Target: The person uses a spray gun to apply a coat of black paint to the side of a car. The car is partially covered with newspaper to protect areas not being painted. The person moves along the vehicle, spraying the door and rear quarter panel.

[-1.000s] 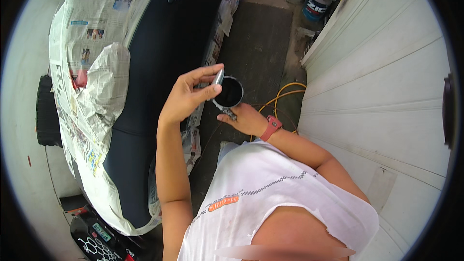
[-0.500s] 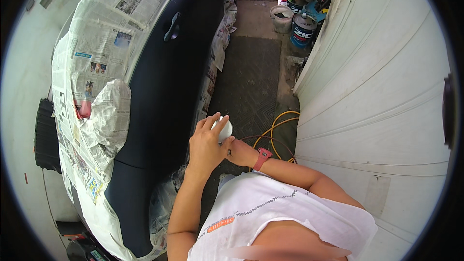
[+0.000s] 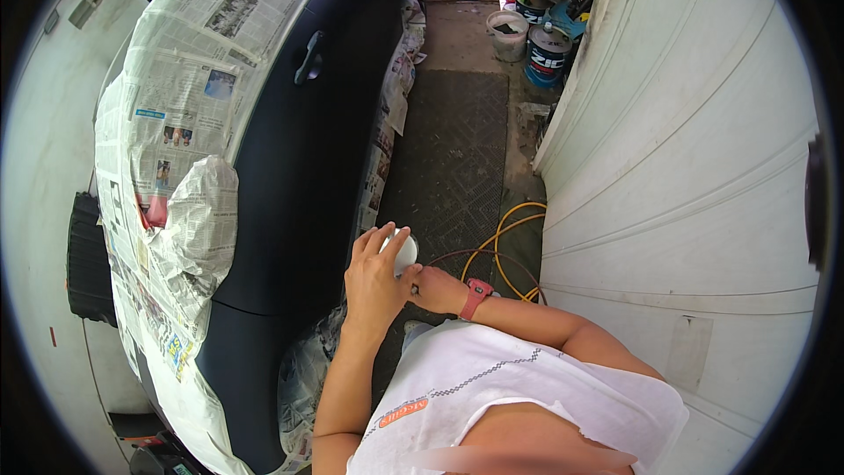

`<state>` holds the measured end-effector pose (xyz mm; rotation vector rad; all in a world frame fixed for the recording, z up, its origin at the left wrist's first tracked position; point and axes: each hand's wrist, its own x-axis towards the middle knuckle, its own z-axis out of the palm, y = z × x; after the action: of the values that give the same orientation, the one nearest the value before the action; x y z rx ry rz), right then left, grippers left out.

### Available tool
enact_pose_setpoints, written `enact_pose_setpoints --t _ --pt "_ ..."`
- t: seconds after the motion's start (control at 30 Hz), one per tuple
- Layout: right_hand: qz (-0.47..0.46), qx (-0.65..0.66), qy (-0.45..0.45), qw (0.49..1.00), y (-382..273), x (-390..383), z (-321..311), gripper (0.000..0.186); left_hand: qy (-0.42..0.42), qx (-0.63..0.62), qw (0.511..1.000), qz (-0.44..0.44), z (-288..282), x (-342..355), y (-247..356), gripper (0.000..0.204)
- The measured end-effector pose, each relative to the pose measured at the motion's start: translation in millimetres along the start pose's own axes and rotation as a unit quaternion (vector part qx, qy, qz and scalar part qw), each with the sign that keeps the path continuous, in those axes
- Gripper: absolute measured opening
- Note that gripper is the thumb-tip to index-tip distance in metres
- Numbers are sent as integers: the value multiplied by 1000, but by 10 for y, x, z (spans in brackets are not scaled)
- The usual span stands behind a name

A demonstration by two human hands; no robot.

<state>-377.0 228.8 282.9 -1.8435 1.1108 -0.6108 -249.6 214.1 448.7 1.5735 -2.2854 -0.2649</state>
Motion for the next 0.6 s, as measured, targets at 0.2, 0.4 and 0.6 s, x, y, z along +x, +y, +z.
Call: enact_pose_setpoints --t 0.2,0.4,0.6 --pt "20 15 -13 1000 -91 -58 -2 31 -17 -9 999 -37 0 -39 9 62" --pt "-6 0 -20 1000 -38 -89 46 38 -21 -9 998 -55 11 -81 -5 62" --pt "-15 4 -15 1000 -4 -94 77 37 -11 -1 998 -63 24 -100 28 63"
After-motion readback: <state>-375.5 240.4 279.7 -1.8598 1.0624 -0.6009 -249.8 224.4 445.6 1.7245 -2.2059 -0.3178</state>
